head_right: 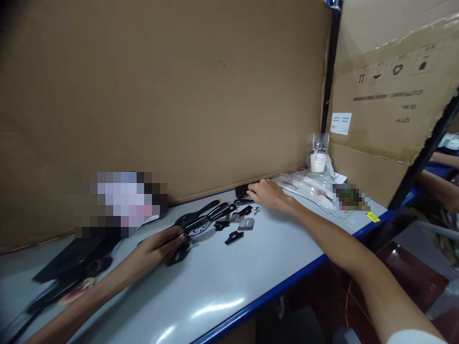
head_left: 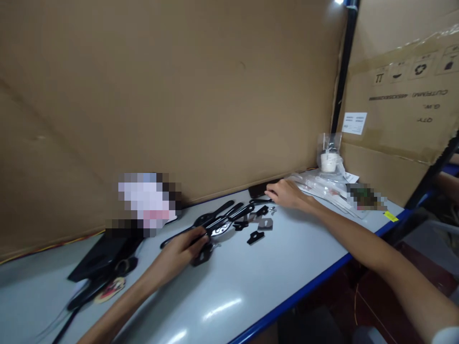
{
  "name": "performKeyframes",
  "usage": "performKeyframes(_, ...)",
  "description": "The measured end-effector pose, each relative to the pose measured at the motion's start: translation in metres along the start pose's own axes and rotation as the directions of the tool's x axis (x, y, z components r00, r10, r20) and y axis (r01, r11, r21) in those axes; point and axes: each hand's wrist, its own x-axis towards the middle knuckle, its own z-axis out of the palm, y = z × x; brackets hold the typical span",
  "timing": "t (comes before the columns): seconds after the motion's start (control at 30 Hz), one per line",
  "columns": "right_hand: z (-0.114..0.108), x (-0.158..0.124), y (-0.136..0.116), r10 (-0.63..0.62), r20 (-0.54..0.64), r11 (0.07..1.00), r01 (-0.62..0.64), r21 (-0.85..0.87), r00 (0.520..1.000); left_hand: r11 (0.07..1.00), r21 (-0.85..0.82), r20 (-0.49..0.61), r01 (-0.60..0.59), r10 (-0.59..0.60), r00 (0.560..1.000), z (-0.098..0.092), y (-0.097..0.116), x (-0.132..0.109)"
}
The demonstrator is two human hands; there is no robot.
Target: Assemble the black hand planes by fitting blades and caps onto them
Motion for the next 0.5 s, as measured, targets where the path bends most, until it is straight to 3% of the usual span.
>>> performKeyframes(0.13, 0.002, 0.001, 0.004, 0.003, 0.048, 1.0, -0.003, 0.002, 0.999, 0.994, -0.043, -0.096, -0.097, 0.093, 0.991, 0.011, 0.012, 0.001)
performKeyframes(0.23, 0.006, 0.003, 0.007, -0.031, 0.072, 1.0, 0.031, 0.005, 0.997, 0.989, -0.024, -0.144, -0.146, 0.141, 0.979, 0.007, 0.022, -0.003)
performKeyframes(0.4, 0.01, 0.004, 0.008, -0.057, 0.113, 0.998, 0.059, -0.015, 0.992, 0.966, 0.02, 0.087, -0.258, 0.256, 0.963, -0.007, 0.033, -0.012)
performKeyframes(0.5, 0.012, 0.004, 0.013, -0.072, 0.213, 0.997, 0.068, 0.027, 0.974, 0.957, 0.002, 0.208, -0.29, 0.283, 0.936, -0.007, 0.033, -0.014)
